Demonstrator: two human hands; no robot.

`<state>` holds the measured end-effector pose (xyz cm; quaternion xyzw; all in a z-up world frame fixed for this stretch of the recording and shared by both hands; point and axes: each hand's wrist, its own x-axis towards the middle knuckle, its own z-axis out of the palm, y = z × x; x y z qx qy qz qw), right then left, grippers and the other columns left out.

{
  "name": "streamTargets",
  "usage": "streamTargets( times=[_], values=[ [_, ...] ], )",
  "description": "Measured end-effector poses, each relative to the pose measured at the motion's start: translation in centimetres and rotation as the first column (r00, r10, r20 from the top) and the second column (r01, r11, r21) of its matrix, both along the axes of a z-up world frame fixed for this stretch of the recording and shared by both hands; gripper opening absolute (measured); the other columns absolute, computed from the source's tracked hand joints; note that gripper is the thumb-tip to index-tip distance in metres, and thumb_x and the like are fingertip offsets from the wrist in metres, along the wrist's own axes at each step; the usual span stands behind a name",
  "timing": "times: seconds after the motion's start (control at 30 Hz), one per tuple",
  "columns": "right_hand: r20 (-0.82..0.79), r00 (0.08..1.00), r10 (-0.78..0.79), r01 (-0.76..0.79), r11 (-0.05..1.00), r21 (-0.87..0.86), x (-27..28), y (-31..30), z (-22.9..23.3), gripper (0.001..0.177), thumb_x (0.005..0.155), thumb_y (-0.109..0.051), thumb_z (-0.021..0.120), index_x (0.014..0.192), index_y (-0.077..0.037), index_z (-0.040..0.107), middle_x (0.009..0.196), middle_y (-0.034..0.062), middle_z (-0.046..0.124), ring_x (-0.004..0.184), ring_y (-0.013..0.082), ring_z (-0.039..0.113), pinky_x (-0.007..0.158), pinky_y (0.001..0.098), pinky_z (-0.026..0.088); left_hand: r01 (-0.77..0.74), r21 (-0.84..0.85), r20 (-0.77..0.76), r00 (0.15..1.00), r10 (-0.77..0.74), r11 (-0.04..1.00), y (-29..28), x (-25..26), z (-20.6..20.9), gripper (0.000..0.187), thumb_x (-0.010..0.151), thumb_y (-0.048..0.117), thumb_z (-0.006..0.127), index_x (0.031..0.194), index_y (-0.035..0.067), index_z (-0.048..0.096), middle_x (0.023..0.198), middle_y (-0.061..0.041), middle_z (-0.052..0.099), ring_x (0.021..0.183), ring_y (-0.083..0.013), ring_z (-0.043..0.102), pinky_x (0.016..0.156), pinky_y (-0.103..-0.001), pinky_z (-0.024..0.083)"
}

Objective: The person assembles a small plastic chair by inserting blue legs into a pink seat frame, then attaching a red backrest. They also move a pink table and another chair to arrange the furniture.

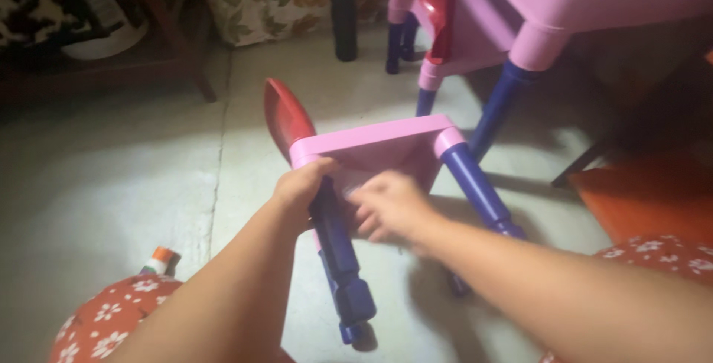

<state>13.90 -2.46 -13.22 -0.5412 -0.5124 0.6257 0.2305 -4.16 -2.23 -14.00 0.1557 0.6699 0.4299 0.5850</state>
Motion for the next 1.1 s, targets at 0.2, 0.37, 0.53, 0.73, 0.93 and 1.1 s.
streamTargets(
  times=[0.2, 0.37, 0.53, 0.73, 0.93, 1.1],
  values=[
    [0.336, 0.577, -0.744, 0.109, 0.478, 0.872, 10.5, 5.1, -2.1, 0.053, 0.071, -0.027, 0.089, 0.111, -0.003, 0.062, 0.093, 0.0152, 0.069, 0.080, 0.0329, 0.070, 0.065, 0.0430, 0.054, -0.044, -0.028, -0.393, 0.919, 0.029, 0.999, -0.1, 0.5, 1.5, 0.045, 0.077, 0.032, 0.082, 0.100, -0.006, 0.075, 0.091, -0.016, 0.075, 0.079, -0.0271, 0.074, 0.071, -0.041, 0.057],
    [0.255, 0.926, -0.279, 0.272, 0.960, 0.061, 13.9, 6.7, -1.7, 0.039, 0.091, -0.030, 0.069, 0.107, 0.006, 0.065, 0.086, 0.0202, 0.072, 0.069, 0.0279, 0.073, 0.055, 0.0391, 0.057, -0.114, 0.021, -0.370, 0.922, 0.114, 0.993, 0.3, 1.4, 1.5, 0.040, 0.076, 0.025, 0.083, 0.098, -0.006, 0.073, 0.091, -0.016, 0.074, 0.079, -0.0277, 0.073, 0.071, -0.043, 0.057],
    [0.136, 0.975, -0.175, 0.200, 0.958, -0.205, 14.1, 5.7, -0.5, 0.035, 0.090, -0.030, 0.067, 0.109, -0.002, 0.061, 0.083, 0.0157, 0.069, 0.066, 0.0233, 0.069, 0.055, 0.0341, 0.059, -0.119, 0.069, -0.253, 0.958, 0.133, 0.990, 0.2, 0.5, 0.7, 0.033, 0.075, 0.015, 0.079, 0.093, -0.010, 0.069, 0.084, -0.019, 0.070, 0.074, -0.0322, 0.071, 0.066, -0.047, 0.057],
    [-0.335, 0.938, -0.084, -0.035, 0.942, -0.334, 13.3, 5.1, 2.1, 0.026, 0.085, -0.017, 0.066, 0.104, -0.002, 0.057, 0.082, 0.0122, 0.068, 0.069, 0.0193, 0.071, 0.059, 0.0289, 0.059, -0.094, 0.170, -0.200, 0.971, 0.127, 0.981, -1.7, -2.9, -1.4, 0.031, 0.075, 0.023, 0.076, 0.089, -0.005, 0.071, 0.081, -0.014, 0.069, 0.069, -0.0248, 0.065, 0.062, -0.040, 0.051],
    [-0.305, 0.950, 0.069, -0.107, 0.988, -0.109, 9.1, 4.8, 6.7, 0.029, 0.082, -0.008, 0.070, 0.107, -0.003, 0.054, 0.078, 0.0112, 0.064, 0.059, 0.0160, 0.064, 0.049, 0.0302, 0.055, -0.118, 0.071, -0.219, 0.967, 0.131, 0.991, -1.7, -4.3, -5.0, 0.033, 0.080, 0.031, 0.070, 0.091, 0.000, 0.069, 0.087, -0.014, 0.068, 0.076, -0.0270, 0.065, 0.067, -0.042, 0.051],
    [-0.026, 0.996, 0.079, -0.078, 0.996, 0.042, 4.6, 1.9, 7.3, 0.045, 0.075, -0.003, 0.071, 0.111, -0.004, 0.044, 0.077, 0.0144, 0.063, 0.053, 0.0190, 0.063, 0.042, 0.0346, 0.053, -0.026, 0.174, -0.344, 0.935, 0.086, 0.984, -0.7, -4.8, -4.3, 0.043, 0.082, 0.030, 0.065, 0.102, -0.007, 0.072, 0.100, -0.022, 0.071, 0.090, -0.0307, 0.065, 0.077, -0.044, 0.050]
  ],
)
